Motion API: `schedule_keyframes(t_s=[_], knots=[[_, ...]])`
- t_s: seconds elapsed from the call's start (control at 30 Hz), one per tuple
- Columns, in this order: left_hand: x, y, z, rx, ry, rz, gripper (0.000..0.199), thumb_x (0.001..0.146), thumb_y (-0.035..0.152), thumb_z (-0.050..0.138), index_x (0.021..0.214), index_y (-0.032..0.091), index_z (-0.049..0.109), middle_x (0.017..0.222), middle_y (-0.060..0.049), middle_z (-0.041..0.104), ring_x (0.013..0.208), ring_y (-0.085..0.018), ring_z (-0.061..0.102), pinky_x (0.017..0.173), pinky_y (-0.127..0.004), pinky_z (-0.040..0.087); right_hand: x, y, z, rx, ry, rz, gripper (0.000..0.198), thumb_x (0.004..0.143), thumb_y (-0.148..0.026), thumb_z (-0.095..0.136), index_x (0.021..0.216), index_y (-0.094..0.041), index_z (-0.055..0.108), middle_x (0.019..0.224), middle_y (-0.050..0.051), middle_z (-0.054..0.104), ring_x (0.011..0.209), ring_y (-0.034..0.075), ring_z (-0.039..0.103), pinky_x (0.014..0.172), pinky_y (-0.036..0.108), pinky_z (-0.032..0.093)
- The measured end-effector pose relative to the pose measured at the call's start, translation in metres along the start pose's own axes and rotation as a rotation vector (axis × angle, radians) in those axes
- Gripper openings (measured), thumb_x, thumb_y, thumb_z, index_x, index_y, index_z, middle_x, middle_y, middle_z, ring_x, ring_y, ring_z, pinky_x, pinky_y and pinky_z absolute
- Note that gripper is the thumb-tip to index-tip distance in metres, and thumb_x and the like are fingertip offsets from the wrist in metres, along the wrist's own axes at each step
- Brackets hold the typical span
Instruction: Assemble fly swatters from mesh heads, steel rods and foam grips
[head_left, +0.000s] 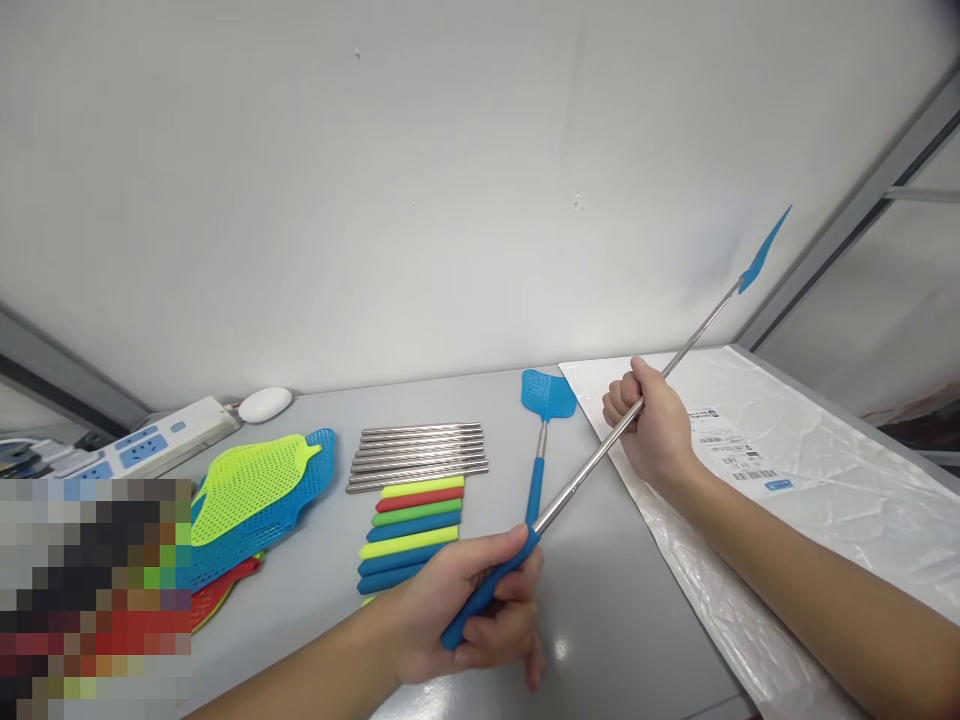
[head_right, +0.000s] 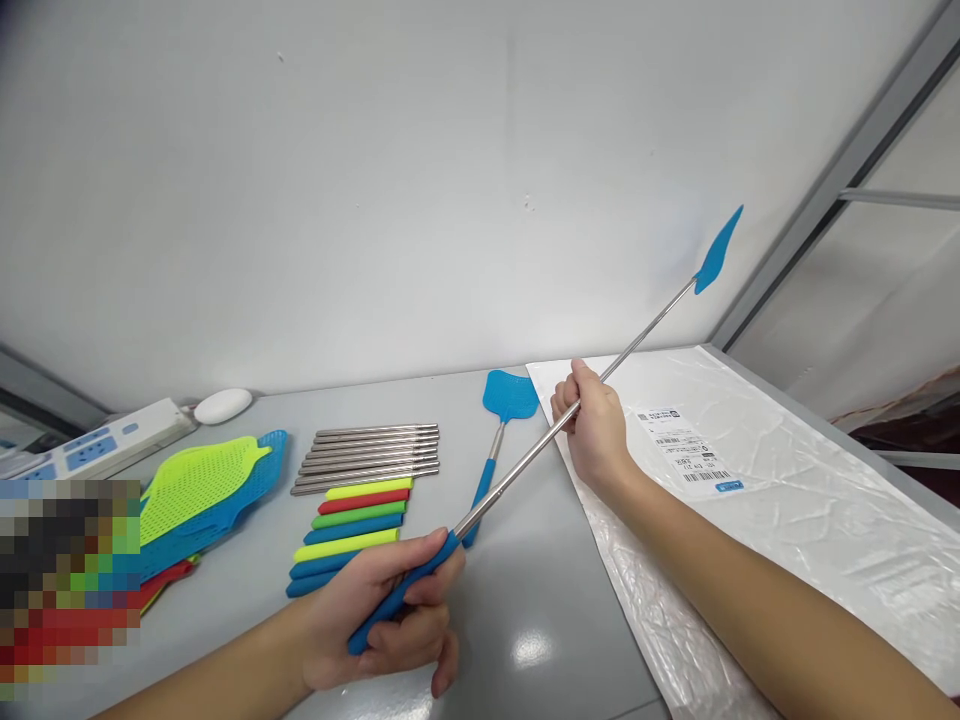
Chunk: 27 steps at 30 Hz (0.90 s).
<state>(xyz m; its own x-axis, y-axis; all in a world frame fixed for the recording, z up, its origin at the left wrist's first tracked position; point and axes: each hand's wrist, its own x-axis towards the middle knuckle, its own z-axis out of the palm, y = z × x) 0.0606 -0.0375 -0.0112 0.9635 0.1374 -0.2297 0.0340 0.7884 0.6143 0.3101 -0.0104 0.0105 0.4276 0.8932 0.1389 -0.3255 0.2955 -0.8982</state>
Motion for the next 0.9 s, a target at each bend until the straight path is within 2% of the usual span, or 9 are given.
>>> schedule_keyframes(t_s=[0.17, 0.5, 0.67, 0.9], knots=[[-0.002, -0.003, 0.000, 0.023, 0.009, 0.008, 0.046, 0.099, 0.048, 0.025, 0.066, 0.020, 0.040, 0.039, 0.009, 0.033, 0.034, -0.007, 0.024, 0.075, -0.031, 0.045, -0.004, 0.002, 0.001, -0.030, -0.070, 0.065, 0.048, 0.093, -0.043, 0.054, 0.055, -0.022, 0.033, 0.051, -0.007, 0.021, 0.046, 0.010, 0.019, 0.047, 0.031, 0.014], [-0.003, -0.006, 0.002, 0.083, 0.063, 0.030, 0.051, 0.101, 0.047, 0.019, 0.064, 0.020, 0.041, 0.035, 0.008, 0.032, 0.032, -0.007, 0.024, 0.072, -0.030, 0.046, -0.028, -0.001, 0.016, -0.075, -0.071, 0.092, 0.050, 0.095, -0.041, 0.051, 0.054, -0.023, 0.029, 0.051, -0.006, 0.020, 0.048, 0.011, 0.018, 0.050, 0.033, 0.014], [-0.001, -0.007, 0.003, 0.108, 0.073, 0.039, 0.050, 0.100, 0.050, 0.021, 0.064, 0.020, 0.040, 0.035, 0.009, 0.030, 0.031, -0.007, 0.023, 0.071, -0.030, 0.046, -0.051, 0.015, 0.025, -0.117, -0.143, 0.149, 0.053, 0.095, -0.044, 0.052, 0.053, -0.022, 0.027, 0.051, -0.006, 0.019, 0.049, 0.011, 0.018, 0.050, 0.033, 0.013], [0.000, -0.007, 0.007, 0.169, 0.048, 0.036, 0.049, 0.096, 0.057, 0.034, 0.063, 0.021, 0.039, 0.036, 0.010, 0.030, 0.033, -0.007, 0.024, 0.072, -0.030, 0.045, -0.084, 0.036, 0.029, -0.165, -0.218, 0.187, 0.053, 0.095, -0.050, 0.049, 0.055, -0.023, 0.028, 0.052, -0.006, 0.021, 0.051, 0.012, 0.020, 0.051, 0.033, 0.016]])
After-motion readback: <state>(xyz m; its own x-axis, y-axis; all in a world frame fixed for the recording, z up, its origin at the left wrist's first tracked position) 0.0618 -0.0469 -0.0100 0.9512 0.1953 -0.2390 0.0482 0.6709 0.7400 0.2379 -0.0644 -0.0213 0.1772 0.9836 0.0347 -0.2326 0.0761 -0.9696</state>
